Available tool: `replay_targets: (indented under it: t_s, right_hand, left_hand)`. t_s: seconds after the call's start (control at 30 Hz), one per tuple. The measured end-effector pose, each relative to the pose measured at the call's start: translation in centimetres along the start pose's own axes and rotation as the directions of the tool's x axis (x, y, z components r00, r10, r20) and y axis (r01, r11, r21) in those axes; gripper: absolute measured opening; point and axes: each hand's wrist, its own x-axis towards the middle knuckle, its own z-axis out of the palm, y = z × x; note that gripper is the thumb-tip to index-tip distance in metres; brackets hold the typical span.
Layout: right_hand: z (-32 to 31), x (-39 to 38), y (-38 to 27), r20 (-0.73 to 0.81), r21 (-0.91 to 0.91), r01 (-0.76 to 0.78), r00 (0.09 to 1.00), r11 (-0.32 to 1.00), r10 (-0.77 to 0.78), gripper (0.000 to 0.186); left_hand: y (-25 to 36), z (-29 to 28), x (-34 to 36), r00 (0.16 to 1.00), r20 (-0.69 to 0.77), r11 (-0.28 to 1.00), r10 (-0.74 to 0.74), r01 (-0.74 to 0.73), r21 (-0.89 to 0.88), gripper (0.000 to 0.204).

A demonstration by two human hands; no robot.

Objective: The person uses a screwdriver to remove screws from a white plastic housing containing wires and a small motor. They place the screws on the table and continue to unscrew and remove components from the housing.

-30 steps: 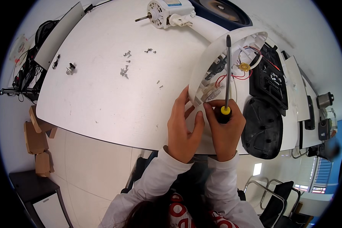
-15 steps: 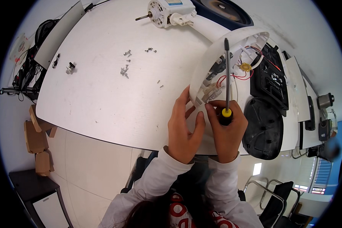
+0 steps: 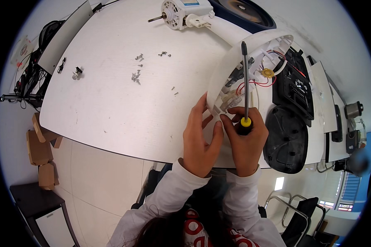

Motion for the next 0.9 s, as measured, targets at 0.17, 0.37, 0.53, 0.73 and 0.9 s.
replay_targets:
  t_s: [0.17, 0.37, 0.53, 0.73, 0.9]
  right_hand:
    - [0.14, 0.01, 0.29, -0.007, -0.029, 0.062, 0.998, 0.998, -0.062, 0.016]
    - [0.21, 0.11, 0.36, -0.005, 0.032, 0.047, 0.999, 0.998, -0.047, 0.016]
    - [0.18, 0.07, 0.34, -0.006, 0.027, 0.031, 0.999, 0.999, -0.031, 0.016]
    - [0.13, 0.04, 0.22, 0.000, -0.038, 0.048, 0.999, 0.998, -0.048, 0.015]
    - [0.13, 0.09, 0.42, -0.005, -0.003, 0.057, 0.998, 0.998, -0.057, 0.014]
  left_hand:
    - [-0.15, -0.04, -0.10, 1.000, -0.005, 1.000, 0.001, -0.001, 0.011, 0.055]
    - [-0.08, -0.06, -0.04, 1.000, -0.002, 1.000, 0.009, -0.009, -0.006, 0.055]
    - [-0.07, -0.03, -0.01, 1.000, 0.004, 1.000, 0.011, -0.011, -0.011, 0.054]
    - [0.05, -0.08, -0.02, 1.000, 0.004, 1.000, 0.007, -0.007, -0.001, 0.054]
    - [0.09, -0.07, 0.04, 1.000, 0.007, 1.000, 0.010, -0.010, 0.000, 0.055]
